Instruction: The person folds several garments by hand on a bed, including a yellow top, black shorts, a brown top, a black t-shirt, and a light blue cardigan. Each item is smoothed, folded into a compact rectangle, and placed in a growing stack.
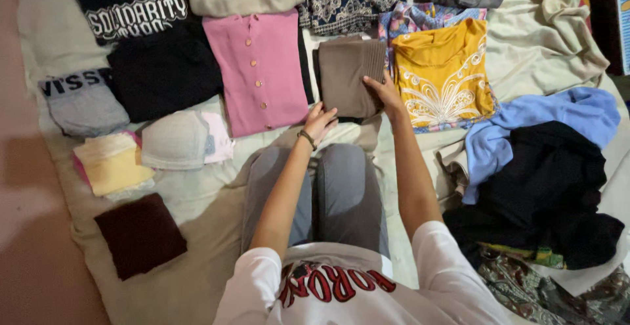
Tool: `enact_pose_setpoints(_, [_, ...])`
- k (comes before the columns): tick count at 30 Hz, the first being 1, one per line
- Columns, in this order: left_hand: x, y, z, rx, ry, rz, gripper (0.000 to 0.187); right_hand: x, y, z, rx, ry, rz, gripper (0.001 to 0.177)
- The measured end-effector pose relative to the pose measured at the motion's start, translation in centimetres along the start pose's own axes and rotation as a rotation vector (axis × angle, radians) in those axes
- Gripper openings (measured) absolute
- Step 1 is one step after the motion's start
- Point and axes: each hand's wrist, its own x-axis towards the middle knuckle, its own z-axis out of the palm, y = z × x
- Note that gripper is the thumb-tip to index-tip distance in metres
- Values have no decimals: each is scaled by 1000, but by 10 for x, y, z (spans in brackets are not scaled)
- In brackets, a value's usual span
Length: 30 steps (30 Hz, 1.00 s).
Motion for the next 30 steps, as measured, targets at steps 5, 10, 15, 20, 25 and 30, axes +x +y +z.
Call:
enact_pose_setpoints(5, [7,-2,5,13,80,35,50,11,14,-7,-174,-25,-182,66])
enact_pose_setpoints(10, [6,2,16,-90,81,196,48,15,-7,2,-41,-49,-178,64])
enact_pose_setpoints(15, [-4,-9,13,11,251,12,52,-9,1,2,-113,-22,-53,66])
enact_pose_setpoints(20, [-8,-15,11,7,199,5,56,-26,17,-8,-84,9,-24,90])
enact_pose_setpoints(25, [-2,-9,9,56,171,50,54,-14,20,-11,-409,-8,-409,89])
enact_pose_setpoints(30, [-15,-7,14,436,298,246,59,-23,16,-4,-867,257,-215,73])
